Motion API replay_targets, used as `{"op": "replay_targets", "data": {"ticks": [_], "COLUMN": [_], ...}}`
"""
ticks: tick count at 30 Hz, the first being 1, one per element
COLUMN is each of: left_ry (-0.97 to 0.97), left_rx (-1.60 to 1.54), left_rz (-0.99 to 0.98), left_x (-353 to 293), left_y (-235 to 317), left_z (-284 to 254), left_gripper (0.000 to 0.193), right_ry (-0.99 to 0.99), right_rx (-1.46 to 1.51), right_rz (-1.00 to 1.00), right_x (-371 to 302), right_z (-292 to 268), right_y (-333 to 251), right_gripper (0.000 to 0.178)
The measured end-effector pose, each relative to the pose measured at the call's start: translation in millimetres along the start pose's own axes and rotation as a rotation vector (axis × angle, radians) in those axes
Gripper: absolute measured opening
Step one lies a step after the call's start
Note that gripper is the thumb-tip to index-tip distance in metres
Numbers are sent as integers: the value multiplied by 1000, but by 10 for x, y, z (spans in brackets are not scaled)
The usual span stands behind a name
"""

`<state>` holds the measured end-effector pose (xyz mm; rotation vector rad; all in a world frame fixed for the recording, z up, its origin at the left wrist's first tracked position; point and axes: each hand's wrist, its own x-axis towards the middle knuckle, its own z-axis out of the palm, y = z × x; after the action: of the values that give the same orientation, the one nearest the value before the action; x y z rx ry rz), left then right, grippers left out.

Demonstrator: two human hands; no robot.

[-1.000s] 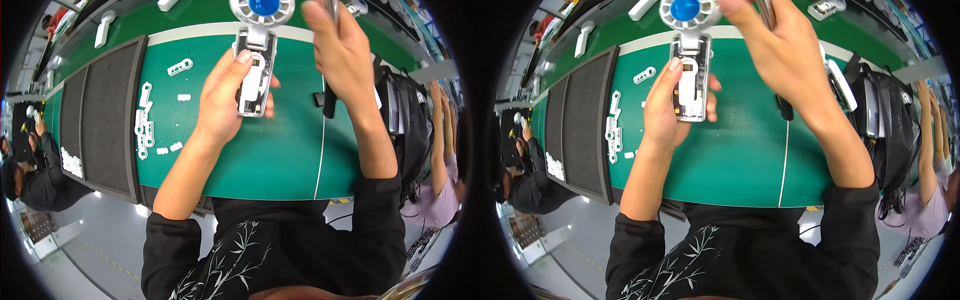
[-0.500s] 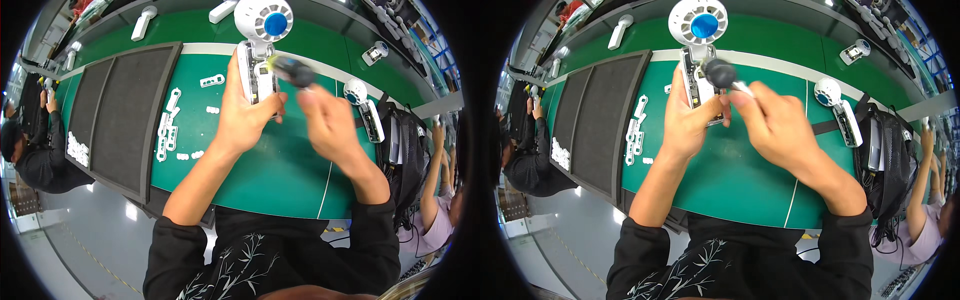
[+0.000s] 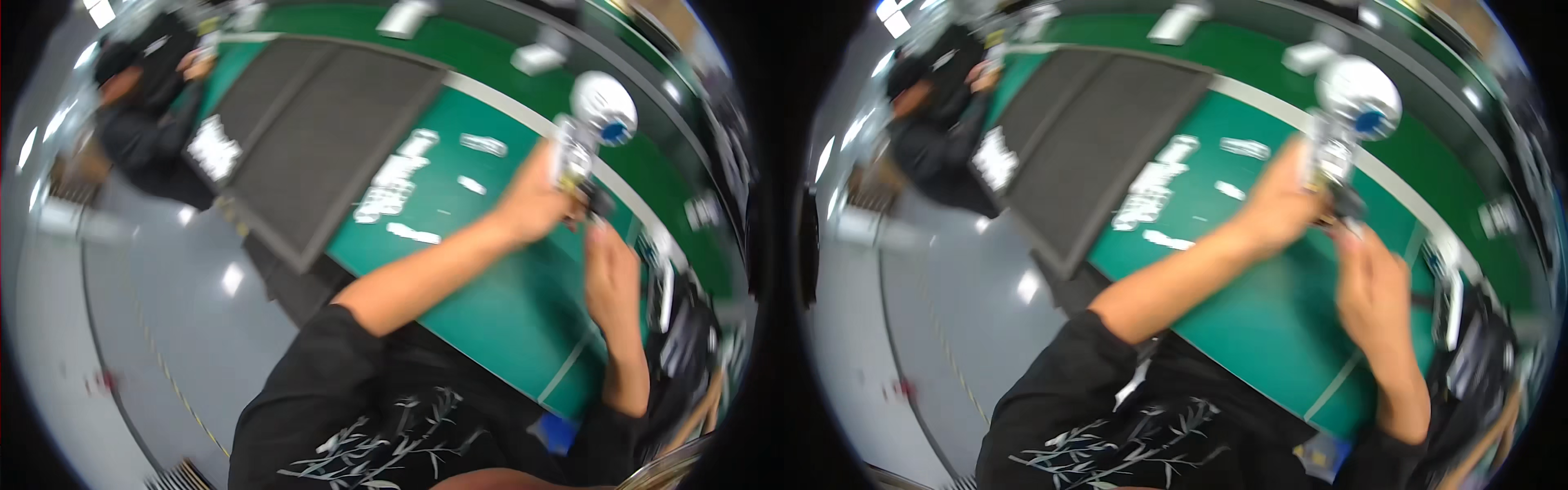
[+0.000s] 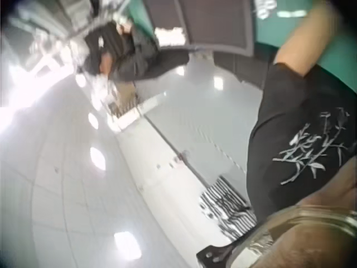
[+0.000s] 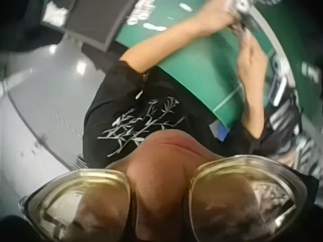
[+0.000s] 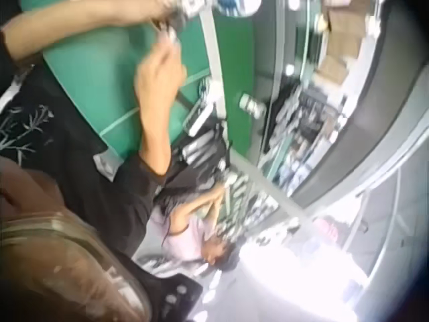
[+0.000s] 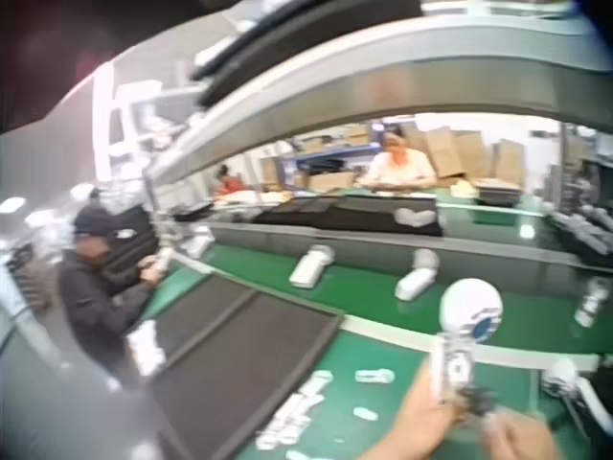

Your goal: Assembling handheld electric fans by tapping parts into place and connecting components.

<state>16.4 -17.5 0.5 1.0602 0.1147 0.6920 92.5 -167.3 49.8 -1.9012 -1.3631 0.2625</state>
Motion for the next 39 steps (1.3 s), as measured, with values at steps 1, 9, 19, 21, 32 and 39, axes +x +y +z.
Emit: {"op": "replay_targets", "data": {"ticks": [1,9,19,21,32,39], "left_ry": [21,293,284,271,407,196], "left_rx": [-20,-331,-131,-125,81,534], "left_rz": [-64,-295,-203,-265,-198,-184], "left_x": [55,113,289,228,261,108], "left_y": [-10,111,-169,-154,-264,-311], "left_z": [-77,-214,-355,-370,-153,-284], "left_gripper": [38,32,41,43,65,59], "right_ry": [-17,-100,-89,-237,-118,125], "right_rx": [-36,184,-271,192,1113,693], "right_rz": [17,338,-142,207,689,746], "right_x": [-37,124,164,272,874,1489], "right_z": [-5,87,147,207,95,208], "right_y": [109,152,599,181,787,1193], "right_gripper": [29,30,46,55,41,33]}}
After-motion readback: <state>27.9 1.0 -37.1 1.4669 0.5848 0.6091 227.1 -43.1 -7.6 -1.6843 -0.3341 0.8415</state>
